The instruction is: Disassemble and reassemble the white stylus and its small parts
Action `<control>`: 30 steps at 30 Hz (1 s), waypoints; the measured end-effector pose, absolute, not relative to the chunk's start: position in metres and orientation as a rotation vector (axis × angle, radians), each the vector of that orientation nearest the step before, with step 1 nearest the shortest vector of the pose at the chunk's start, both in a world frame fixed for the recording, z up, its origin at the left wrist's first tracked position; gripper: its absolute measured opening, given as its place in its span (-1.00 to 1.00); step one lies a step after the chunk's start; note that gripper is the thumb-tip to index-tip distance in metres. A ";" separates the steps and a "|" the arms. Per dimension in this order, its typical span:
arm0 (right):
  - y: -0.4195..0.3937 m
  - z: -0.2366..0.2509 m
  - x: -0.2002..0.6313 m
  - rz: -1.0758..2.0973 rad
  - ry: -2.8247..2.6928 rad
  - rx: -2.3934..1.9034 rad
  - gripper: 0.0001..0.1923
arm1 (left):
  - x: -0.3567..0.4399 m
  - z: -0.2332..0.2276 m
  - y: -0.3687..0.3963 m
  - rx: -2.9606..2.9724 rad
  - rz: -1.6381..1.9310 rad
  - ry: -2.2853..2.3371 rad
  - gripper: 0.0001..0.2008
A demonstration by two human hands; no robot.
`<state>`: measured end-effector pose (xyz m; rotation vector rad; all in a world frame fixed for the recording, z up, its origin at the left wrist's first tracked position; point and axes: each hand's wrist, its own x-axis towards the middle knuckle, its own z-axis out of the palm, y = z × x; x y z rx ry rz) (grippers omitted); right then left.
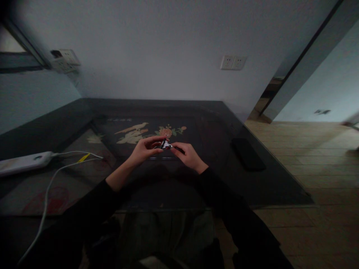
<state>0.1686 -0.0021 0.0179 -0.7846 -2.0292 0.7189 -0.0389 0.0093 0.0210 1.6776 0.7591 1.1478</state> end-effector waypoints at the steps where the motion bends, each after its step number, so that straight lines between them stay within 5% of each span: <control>1: -0.002 0.017 0.168 0.714 -2.031 -0.784 -0.77 | -0.039 0.021 0.009 1.675 1.149 0.756 -0.50; 30: -0.001 0.012 0.167 0.619 -2.014 -0.807 -0.67 | -0.038 0.020 0.011 1.679 1.178 0.744 -0.54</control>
